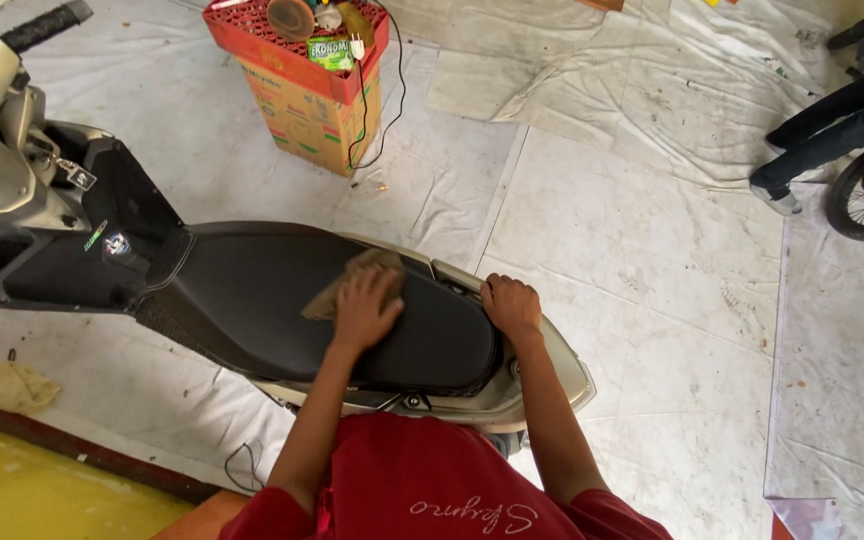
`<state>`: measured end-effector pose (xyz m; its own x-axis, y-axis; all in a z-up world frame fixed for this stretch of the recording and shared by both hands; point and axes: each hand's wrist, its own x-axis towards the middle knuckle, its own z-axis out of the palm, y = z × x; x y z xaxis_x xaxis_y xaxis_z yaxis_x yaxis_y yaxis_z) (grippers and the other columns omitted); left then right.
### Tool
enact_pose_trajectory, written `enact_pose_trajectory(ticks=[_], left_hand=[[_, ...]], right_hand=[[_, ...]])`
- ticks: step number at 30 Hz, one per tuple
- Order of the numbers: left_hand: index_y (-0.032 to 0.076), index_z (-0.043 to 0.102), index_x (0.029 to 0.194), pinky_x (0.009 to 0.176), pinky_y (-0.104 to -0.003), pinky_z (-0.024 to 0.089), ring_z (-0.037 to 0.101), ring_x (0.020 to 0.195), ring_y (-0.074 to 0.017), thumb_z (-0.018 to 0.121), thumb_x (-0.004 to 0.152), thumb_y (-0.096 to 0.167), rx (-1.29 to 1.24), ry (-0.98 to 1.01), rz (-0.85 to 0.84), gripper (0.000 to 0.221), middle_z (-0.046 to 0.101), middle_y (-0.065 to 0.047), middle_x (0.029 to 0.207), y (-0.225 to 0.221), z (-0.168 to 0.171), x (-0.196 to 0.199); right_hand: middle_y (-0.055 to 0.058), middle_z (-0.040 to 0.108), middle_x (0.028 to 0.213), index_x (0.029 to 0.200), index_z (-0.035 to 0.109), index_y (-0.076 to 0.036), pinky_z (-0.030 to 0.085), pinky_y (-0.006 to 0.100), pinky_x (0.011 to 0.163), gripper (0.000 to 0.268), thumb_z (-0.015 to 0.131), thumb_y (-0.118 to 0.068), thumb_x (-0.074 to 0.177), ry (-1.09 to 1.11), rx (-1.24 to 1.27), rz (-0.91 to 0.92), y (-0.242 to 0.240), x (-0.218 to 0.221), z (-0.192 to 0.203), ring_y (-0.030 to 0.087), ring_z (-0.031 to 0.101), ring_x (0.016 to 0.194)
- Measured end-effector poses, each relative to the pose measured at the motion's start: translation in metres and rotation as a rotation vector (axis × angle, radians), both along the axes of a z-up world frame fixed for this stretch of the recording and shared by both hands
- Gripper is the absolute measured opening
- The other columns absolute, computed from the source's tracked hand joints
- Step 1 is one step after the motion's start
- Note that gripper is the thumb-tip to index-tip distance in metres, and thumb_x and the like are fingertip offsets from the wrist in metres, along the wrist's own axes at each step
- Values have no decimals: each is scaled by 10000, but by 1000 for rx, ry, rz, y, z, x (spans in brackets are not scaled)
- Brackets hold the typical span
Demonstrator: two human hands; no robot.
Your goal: The person wipes the black seat of a motorcycle with a brown cloth. The person holds the cloth in their left hand and wipes the seat surface repeatedly while their right hand rests on the motorcycle's body for support.
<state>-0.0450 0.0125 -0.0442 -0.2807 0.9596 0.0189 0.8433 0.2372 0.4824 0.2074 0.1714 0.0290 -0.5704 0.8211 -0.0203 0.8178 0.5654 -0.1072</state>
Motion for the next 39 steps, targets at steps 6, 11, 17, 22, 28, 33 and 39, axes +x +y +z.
enact_pose_trajectory(ticks=[6,11,17,22,28,33,39], left_hand=[[223,410,1563,1170,-661,216,306,1467,-456,540,994,533,-13,-100,408,661,364,-146,1616,18,-30,-62],[183,418,1557,1143,-658,284,346,1424,-486,572,975,514,59,-16,364,688,383,-180,1582,12,-26,-23],[171,397,1557,1118,-665,255,308,1412,-505,620,928,514,113,13,-72,750,344,-201,1572,-45,27,71],[217,430,1533,1158,-652,216,308,1450,-455,615,931,502,151,-24,-176,691,372,-146,1577,-35,23,67],[232,446,1540,1154,-644,244,341,1440,-444,606,952,508,124,27,178,669,400,-161,1571,21,-20,-1],[208,412,1566,1138,-659,280,354,1414,-479,599,967,503,91,-35,305,693,387,-168,1594,31,-26,-16],[166,349,1591,1135,-670,262,315,1422,-516,592,977,519,72,114,1,749,339,-218,1593,-24,8,55]], right_hand=[[88,723,823,929,710,-92,567,421,659,306,575,-353,1013,-5,8,-5,-2,-1,5,278,695,723],[86,729,848,929,709,-97,569,425,676,306,566,-353,1016,-6,14,-1,0,2,3,284,701,746],[77,737,848,927,708,-97,572,424,690,299,566,-351,996,22,-1,3,2,-1,0,278,708,761],[74,741,860,947,707,-104,571,425,699,310,550,-364,1012,-14,-33,-2,2,-2,-2,277,713,744],[84,743,859,927,717,-103,567,441,678,316,565,-368,1009,-30,2,-1,2,2,-6,292,708,738],[76,742,850,930,724,-104,568,428,672,294,576,-346,1008,56,39,9,-3,2,0,289,707,756],[82,737,847,937,718,-99,569,423,676,301,576,-354,1014,17,-3,-7,-2,0,2,282,707,743]])
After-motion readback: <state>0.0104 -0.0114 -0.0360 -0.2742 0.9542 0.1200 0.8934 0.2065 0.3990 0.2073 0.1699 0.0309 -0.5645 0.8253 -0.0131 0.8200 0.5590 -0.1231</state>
